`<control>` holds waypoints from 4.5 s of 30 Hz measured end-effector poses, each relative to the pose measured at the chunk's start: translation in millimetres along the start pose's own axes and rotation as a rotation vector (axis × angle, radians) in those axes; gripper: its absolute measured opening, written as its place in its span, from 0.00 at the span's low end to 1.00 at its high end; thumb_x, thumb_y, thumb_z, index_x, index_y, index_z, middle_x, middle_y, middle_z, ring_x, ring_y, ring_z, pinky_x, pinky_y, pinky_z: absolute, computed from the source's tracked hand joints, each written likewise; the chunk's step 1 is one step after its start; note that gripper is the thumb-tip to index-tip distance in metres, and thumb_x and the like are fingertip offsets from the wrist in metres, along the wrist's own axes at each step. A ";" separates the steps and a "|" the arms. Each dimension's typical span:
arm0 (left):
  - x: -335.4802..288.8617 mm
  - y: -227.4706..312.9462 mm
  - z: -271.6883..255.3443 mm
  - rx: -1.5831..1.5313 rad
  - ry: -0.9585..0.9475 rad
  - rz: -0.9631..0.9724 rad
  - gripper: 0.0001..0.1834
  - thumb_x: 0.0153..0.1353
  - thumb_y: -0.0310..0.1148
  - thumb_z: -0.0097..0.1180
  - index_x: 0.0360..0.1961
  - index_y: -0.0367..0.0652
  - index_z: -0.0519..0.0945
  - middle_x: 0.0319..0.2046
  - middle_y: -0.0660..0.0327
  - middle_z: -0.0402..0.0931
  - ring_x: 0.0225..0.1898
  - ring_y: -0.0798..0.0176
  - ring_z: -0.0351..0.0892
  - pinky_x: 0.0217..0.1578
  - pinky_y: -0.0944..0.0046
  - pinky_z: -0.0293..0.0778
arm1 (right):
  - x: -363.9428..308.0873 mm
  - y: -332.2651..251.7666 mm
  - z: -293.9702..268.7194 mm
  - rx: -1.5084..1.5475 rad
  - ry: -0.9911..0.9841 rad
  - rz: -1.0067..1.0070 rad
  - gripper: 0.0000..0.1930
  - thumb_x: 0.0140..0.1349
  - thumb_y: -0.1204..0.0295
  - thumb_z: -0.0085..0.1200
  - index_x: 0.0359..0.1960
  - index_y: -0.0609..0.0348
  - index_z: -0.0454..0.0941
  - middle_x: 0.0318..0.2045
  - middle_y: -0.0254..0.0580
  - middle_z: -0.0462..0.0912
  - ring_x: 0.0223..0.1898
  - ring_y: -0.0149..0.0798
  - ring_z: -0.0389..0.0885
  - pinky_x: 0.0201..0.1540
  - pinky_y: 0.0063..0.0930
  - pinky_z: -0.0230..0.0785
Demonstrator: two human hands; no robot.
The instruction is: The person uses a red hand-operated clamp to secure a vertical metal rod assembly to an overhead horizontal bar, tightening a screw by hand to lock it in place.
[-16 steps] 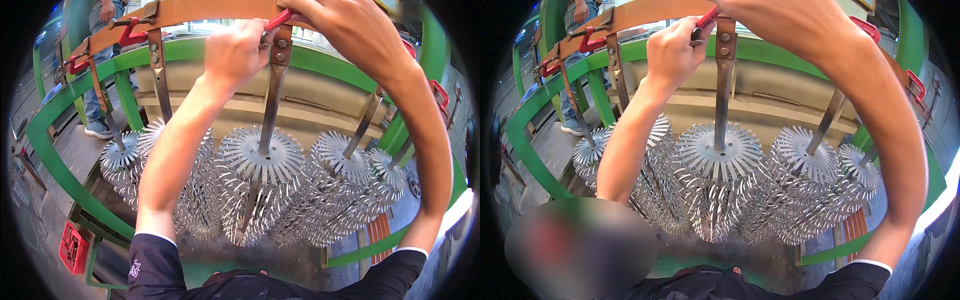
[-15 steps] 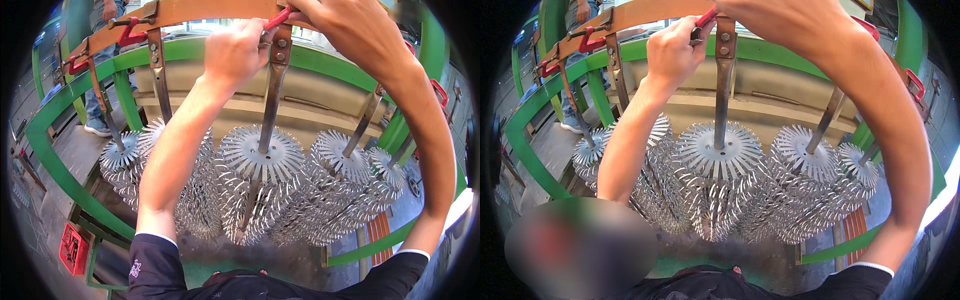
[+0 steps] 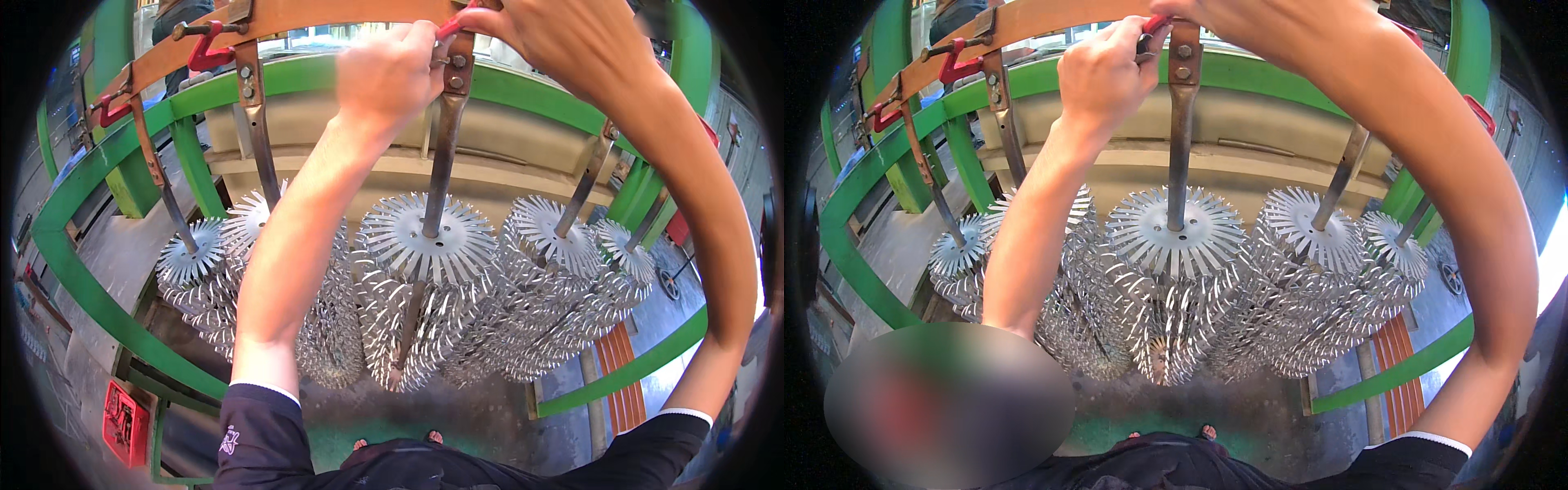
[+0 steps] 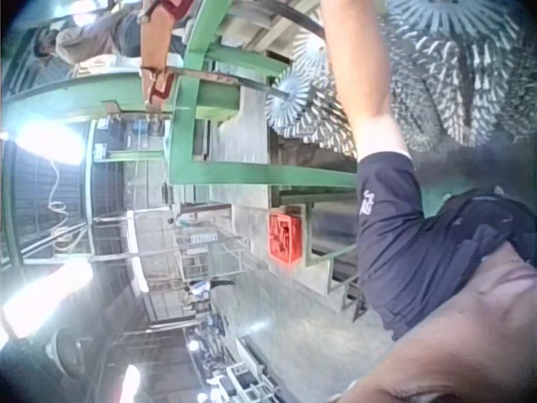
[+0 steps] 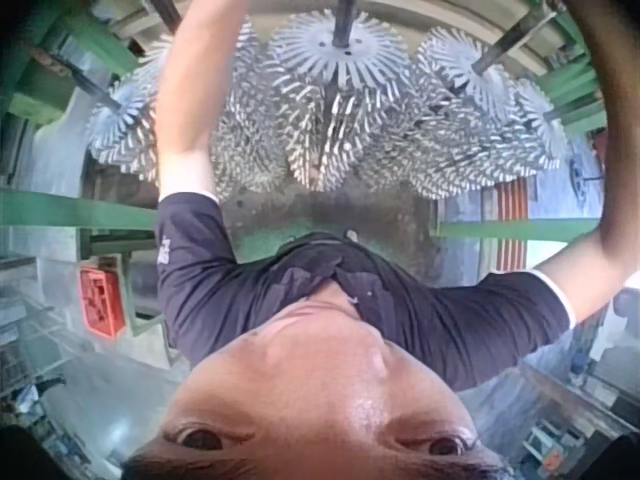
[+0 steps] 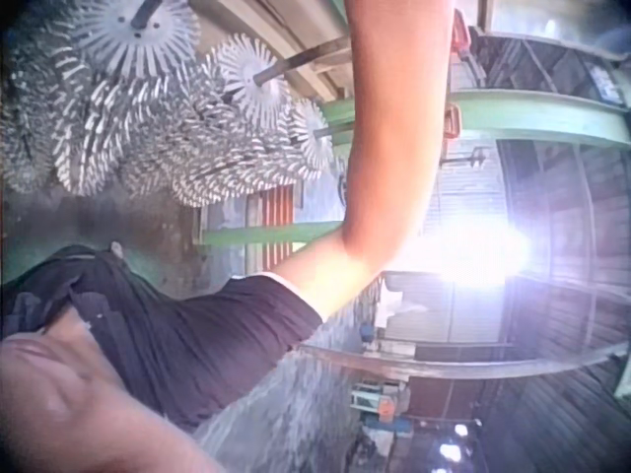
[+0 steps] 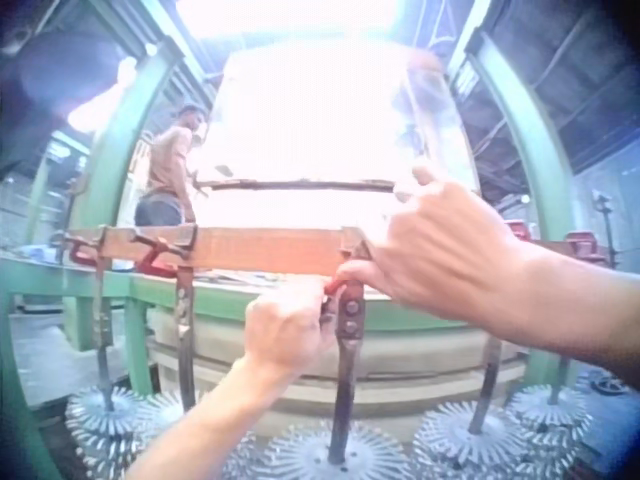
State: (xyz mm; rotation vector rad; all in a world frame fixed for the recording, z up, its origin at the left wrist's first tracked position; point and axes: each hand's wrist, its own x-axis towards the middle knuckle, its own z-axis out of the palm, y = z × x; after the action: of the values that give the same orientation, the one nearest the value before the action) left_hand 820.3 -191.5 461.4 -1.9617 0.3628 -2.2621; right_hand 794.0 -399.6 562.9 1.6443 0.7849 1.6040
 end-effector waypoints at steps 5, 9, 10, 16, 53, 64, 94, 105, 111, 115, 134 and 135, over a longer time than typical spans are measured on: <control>-0.2 -0.1 -1.1 0.044 0.001 0.026 0.08 0.60 0.38 0.66 0.35 0.46 0.81 0.26 0.59 0.83 0.24 0.51 0.82 0.23 0.55 0.75 | 3.9 -1.6 1.5 0.120 -0.019 -0.017 0.31 0.76 0.51 0.41 0.17 0.56 0.80 0.12 0.42 0.76 0.22 0.43 0.80 0.52 0.41 0.71; -1.7 -4.4 0.8 -0.008 -0.007 0.021 0.13 0.45 0.32 0.67 0.32 0.48 0.78 0.26 0.61 0.81 0.27 0.49 0.81 0.26 0.51 0.75 | 0.3 -9.3 2.7 0.042 -0.115 0.111 0.32 0.77 0.52 0.40 0.15 0.55 0.78 0.12 0.39 0.75 0.19 0.42 0.78 0.57 0.42 0.72; -1.3 -5.2 0.0 -0.005 -0.006 0.023 0.13 0.45 0.32 0.67 0.32 0.48 0.78 0.26 0.61 0.81 0.27 0.49 0.81 0.26 0.51 0.75 | -3.3 -8.8 7.8 0.066 0.148 0.032 0.32 0.77 0.52 0.40 0.14 0.54 0.78 0.11 0.38 0.75 0.19 0.41 0.78 0.57 0.43 0.72; -0.6 -1.5 0.4 0.050 0.010 0.013 0.08 0.60 0.36 0.65 0.34 0.46 0.81 0.27 0.59 0.83 0.24 0.52 0.82 0.25 0.55 0.75 | -0.8 -12.9 -15.6 0.120 -0.151 0.137 0.29 0.75 0.52 0.43 0.19 0.57 0.82 0.15 0.41 0.79 0.21 0.40 0.80 0.51 0.44 0.72; 7.8 18.7 -25.6 -0.139 -0.051 -0.195 0.09 0.62 0.38 0.64 0.34 0.45 0.83 0.25 0.52 0.82 0.27 0.45 0.83 0.28 0.49 0.77 | -1.4 -14.0 5.1 0.004 0.316 0.012 0.11 0.66 0.66 0.52 0.36 0.63 0.81 0.29 0.50 0.84 0.37 0.43 0.84 0.46 0.39 0.74; 27.1 7.1 -84.3 -0.349 -0.232 -0.039 0.20 0.68 0.36 0.61 0.61 0.49 0.78 0.33 0.56 0.84 0.34 0.56 0.84 0.37 0.62 0.76 | -32.8 -42.6 54.7 0.768 0.317 0.309 0.41 0.53 0.51 0.69 0.60 0.69 0.67 0.49 0.62 0.74 0.53 0.60 0.72 0.60 0.54 0.60; 85.6 43.0 -45.8 0.271 -0.340 -0.134 0.27 0.65 0.56 0.51 0.34 0.39 0.84 0.22 0.44 0.82 0.26 0.43 0.85 0.29 0.48 0.82 | 67.7 -131.4 111.3 0.974 1.136 0.611 0.29 0.50 0.69 0.66 0.55 0.59 0.70 0.55 0.54 0.70 0.63 0.61 0.62 0.67 0.58 0.49; 113.1 -7.7 -64.8 0.259 -0.382 0.598 0.38 0.64 0.66 0.51 0.19 0.37 0.79 0.14 0.50 0.76 0.14 0.50 0.78 0.16 0.55 0.74 | 63.2 -132.3 93.2 1.026 1.159 0.588 0.31 0.47 0.76 0.64 0.54 0.59 0.64 0.56 0.48 0.70 0.62 0.55 0.66 0.68 0.58 0.48; 71.0 50.6 -48.2 0.246 -0.216 -0.138 0.29 0.67 0.58 0.52 0.34 0.38 0.85 0.18 0.48 0.81 0.19 0.46 0.83 0.20 0.51 0.78 | 67.8 -133.4 99.2 1.041 1.163 0.651 0.30 0.55 0.65 0.67 0.55 0.62 0.65 0.56 0.49 0.70 0.62 0.55 0.65 0.68 0.55 0.48; 67.0 60.1 -42.6 0.382 -0.202 -0.273 0.28 0.67 0.56 0.51 0.37 0.38 0.85 0.19 0.47 0.82 0.21 0.44 0.85 0.21 0.50 0.79 | 64.7 -138.9 90.7 1.174 1.098 0.733 0.31 0.57 0.59 0.65 0.56 0.63 0.66 0.57 0.52 0.70 0.63 0.57 0.64 0.67 0.53 0.49; 83.7 24.8 -49.5 0.332 -0.277 0.248 0.30 0.66 0.60 0.53 0.26 0.39 0.82 0.15 0.52 0.78 0.14 0.50 0.78 0.16 0.53 0.74 | 65.8 -136.7 88.1 1.084 1.164 0.806 0.19 0.59 0.64 0.59 0.47 0.62 0.73 0.48 0.54 0.73 0.57 0.58 0.70 0.68 0.59 0.53; 76.7 35.9 -46.7 0.314 -0.250 0.170 0.31 0.66 0.60 0.53 0.26 0.39 0.82 0.15 0.51 0.79 0.14 0.49 0.79 0.16 0.53 0.75 | 65.3 -134.8 88.1 1.086 1.161 0.803 0.19 0.59 0.64 0.59 0.47 0.62 0.73 0.48 0.54 0.73 0.57 0.58 0.70 0.68 0.59 0.53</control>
State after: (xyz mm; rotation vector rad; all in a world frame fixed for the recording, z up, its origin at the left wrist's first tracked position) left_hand 760.5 -240.7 519.4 -1.9336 0.1303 -1.8164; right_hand 891.6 -275.1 491.0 1.6323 2.0055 3.1539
